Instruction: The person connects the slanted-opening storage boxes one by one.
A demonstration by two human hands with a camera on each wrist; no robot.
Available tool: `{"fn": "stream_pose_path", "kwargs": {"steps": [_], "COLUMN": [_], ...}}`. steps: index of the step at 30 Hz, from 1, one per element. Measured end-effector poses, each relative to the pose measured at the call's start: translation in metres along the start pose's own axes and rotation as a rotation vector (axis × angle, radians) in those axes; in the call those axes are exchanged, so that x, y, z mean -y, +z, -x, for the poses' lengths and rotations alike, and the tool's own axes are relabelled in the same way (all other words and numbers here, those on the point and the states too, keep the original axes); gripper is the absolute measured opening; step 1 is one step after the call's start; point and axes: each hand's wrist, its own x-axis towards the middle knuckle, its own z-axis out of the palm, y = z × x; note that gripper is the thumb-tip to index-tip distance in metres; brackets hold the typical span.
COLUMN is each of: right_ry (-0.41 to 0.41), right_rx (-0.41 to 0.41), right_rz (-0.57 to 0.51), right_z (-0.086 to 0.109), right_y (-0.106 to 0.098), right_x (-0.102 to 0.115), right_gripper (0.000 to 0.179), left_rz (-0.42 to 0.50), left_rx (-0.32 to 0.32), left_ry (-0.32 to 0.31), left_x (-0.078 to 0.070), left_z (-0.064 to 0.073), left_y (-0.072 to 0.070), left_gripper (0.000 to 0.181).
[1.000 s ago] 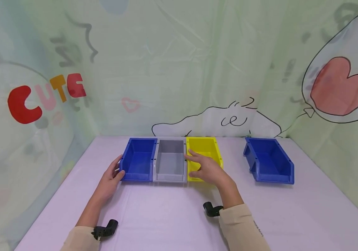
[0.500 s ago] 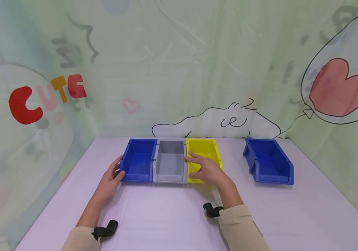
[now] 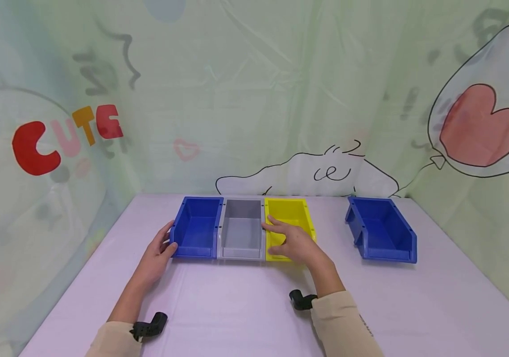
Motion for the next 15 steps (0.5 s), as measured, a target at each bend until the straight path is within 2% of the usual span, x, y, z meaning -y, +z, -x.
{"fn": "stream_pose_path", "kwargs": {"steps": [7,15], "right_ry": [0.005,-0.015], "right_rx": [0.013,0.036], "right_rz": [-0.018,-0.02], "right_z": [0.0023,0.0056], "right_y": [0.0013,0.002], "right_x": [-0.0023,-0.0028], "right_gripper": [0.072,0.071], "left_rz": [0.007,0.013], "left_rx": [0.004,0.008], "left_ry": [-0.003,0.001], "left_x": [-0.0064,-0.0036], "left_z": [0.0017,0.002], "left_y": [-0.0007,0.0001], "left_gripper": [0.062,0.063]}}
